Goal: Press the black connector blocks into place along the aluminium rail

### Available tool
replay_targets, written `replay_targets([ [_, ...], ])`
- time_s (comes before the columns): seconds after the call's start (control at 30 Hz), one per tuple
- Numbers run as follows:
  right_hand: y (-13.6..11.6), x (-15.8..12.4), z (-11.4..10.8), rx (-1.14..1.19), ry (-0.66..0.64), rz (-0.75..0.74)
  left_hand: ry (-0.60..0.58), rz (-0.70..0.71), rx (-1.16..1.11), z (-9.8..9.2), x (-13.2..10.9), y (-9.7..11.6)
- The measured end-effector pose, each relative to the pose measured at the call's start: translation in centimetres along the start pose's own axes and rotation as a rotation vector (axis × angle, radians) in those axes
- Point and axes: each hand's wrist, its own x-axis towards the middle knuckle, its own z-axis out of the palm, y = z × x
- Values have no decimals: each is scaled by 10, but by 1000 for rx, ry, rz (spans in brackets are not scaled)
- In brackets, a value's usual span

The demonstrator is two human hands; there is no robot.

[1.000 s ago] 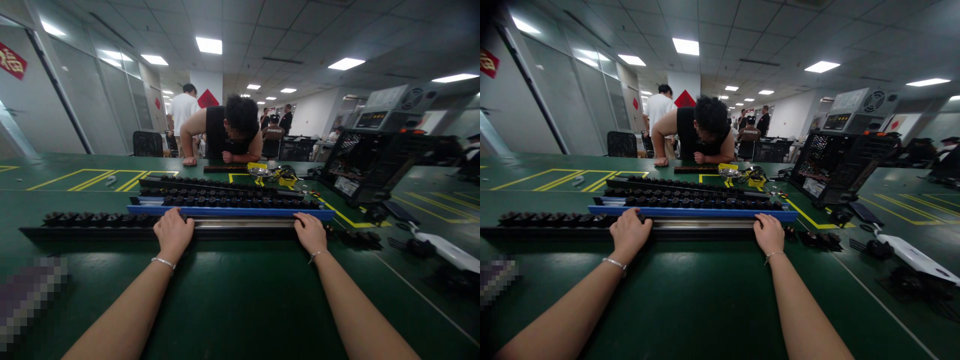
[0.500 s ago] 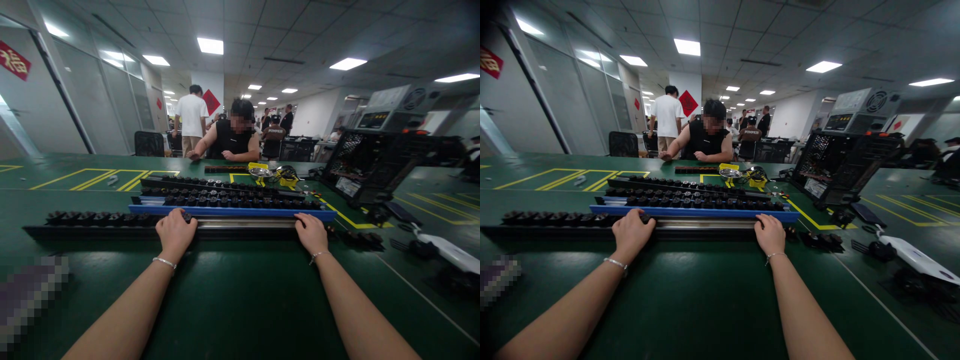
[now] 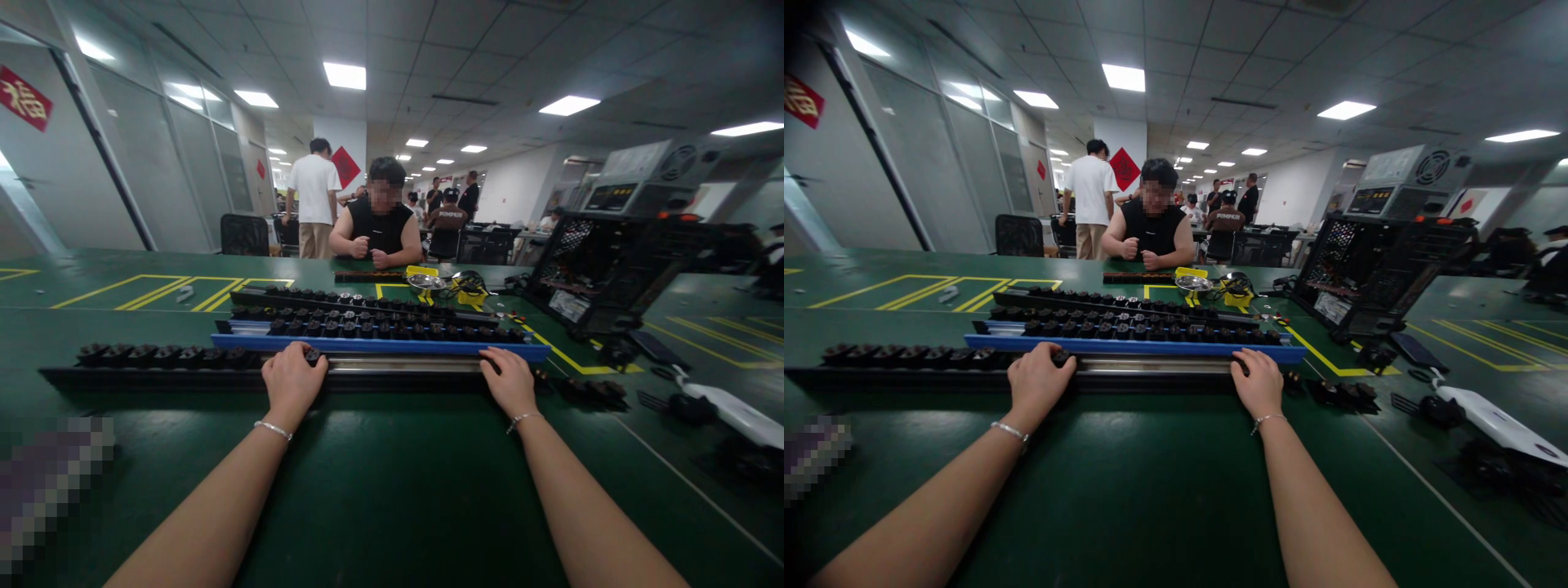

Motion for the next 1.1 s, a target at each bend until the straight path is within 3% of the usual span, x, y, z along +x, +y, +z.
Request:
replay_targets([
  [0.23,8,-1,0,17,-38,-105,-1,12,-13,1,-1,0],
  [1.1,1,-1,-3,-13,-103,-67,-86,107,-92,-3,-7,10],
])
